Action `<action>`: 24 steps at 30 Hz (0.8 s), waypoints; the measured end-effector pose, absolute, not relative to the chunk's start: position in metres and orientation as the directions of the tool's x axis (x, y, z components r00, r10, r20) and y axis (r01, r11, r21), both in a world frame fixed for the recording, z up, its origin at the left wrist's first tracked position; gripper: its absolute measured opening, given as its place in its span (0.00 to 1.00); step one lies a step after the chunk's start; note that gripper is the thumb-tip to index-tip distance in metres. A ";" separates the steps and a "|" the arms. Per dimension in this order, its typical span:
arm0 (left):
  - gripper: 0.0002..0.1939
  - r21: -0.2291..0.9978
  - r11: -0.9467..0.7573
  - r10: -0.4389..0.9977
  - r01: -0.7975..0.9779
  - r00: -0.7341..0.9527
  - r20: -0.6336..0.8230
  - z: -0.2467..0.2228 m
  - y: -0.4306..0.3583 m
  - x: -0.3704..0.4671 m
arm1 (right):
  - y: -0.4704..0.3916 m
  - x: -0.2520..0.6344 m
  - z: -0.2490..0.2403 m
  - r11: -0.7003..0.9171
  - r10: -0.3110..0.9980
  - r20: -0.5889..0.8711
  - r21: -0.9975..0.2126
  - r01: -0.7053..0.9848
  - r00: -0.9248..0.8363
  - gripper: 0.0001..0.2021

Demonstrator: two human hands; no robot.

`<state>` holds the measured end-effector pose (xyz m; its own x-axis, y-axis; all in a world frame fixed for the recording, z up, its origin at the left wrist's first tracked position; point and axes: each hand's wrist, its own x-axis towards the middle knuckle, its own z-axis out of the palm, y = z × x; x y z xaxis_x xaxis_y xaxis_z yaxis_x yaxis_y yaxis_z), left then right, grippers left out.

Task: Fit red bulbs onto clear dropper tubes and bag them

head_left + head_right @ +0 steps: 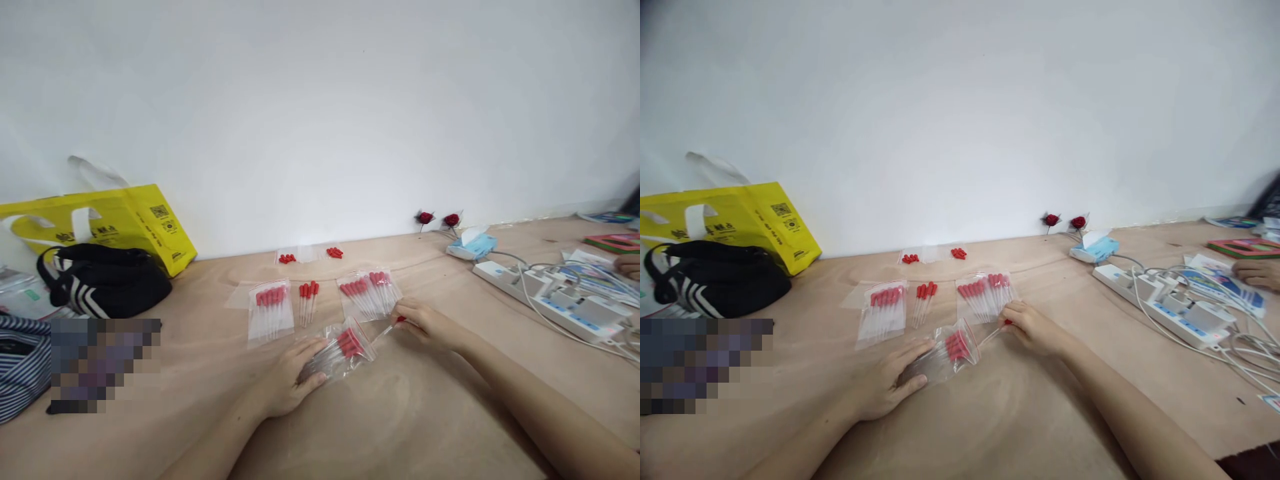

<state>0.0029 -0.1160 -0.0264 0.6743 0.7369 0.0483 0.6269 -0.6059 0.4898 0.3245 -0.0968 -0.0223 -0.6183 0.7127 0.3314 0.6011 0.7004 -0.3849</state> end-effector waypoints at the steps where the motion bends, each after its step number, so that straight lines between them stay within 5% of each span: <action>1: 0.25 0.486 -0.605 0.739 0.631 0.673 0.046 -0.026 -0.116 0.003 | -0.097 0.322 -0.021 0.707 0.706 0.328 -0.383 0.595 -0.628 0.06; 17: 0.24 0.464 -0.596 0.752 0.655 0.658 0.037 -0.023 -0.118 0.006 | -0.105 0.304 -0.036 0.638 0.742 0.305 -0.592 0.491 -0.597 0.07; 21: 0.25 0.459 -0.599 0.752 0.656 0.658 0.040 -0.026 -0.117 0.006 | -0.109 0.295 -0.035 0.559 0.753 0.271 -0.745 0.364 -0.600 0.10; 24: 0.24 0.463 -0.608 0.746 0.645 0.663 0.056 -0.027 -0.116 0.006 | -0.109 0.281 -0.043 0.318 0.828 0.170 -0.927 0.199 -0.534 0.13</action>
<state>0.0060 -0.1162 -0.0271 0.6632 0.7463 0.0564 0.6447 -0.6079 0.4635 0.2809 -0.1092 -0.0426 -0.5340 0.8283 0.1695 0.1995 0.3182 -0.9268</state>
